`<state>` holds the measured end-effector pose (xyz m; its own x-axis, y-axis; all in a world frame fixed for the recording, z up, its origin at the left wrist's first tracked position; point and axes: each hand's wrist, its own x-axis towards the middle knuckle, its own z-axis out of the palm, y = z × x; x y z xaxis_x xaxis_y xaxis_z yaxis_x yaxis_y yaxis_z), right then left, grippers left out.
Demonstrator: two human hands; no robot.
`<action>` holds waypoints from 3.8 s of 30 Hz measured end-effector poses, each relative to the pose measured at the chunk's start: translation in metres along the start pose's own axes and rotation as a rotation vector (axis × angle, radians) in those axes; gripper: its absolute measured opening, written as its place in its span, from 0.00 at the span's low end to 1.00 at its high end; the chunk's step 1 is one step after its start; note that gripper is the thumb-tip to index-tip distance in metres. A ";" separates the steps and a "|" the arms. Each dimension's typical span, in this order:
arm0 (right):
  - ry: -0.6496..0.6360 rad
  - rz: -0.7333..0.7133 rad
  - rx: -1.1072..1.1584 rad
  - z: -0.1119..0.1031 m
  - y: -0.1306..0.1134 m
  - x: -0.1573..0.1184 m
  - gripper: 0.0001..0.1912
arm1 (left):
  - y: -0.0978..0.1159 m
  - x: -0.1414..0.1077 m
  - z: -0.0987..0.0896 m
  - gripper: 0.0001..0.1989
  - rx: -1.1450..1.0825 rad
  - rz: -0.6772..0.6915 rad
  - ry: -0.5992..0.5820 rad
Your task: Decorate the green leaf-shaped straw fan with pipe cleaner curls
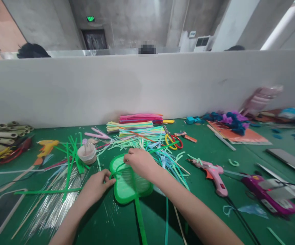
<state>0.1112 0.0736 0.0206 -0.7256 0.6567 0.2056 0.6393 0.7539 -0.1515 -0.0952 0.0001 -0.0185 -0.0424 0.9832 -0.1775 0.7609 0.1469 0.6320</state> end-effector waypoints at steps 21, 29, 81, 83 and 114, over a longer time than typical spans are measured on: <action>0.359 0.280 0.544 -0.002 -0.030 -0.061 0.11 | 0.034 -0.002 -0.013 0.22 -0.682 0.157 -0.114; 0.230 0.528 1.053 0.005 -0.027 -0.059 0.12 | 0.022 0.003 -0.004 0.25 -0.720 0.181 -0.115; 0.262 0.335 0.915 0.027 -0.032 -0.057 0.18 | 0.037 0.005 0.031 0.15 -0.958 0.037 0.122; 0.264 0.374 0.951 0.028 -0.032 -0.057 0.18 | 0.037 0.005 0.031 0.16 -0.987 0.033 0.118; 0.271 0.427 0.828 0.029 -0.024 -0.059 0.18 | 0.035 0.006 0.028 0.17 -0.953 0.021 0.118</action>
<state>0.1311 0.0179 -0.0161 -0.3240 0.9297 0.1754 0.3782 0.2972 -0.8767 -0.0504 0.0077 -0.0184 -0.1390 0.9836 -0.1152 -0.0816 0.1046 0.9912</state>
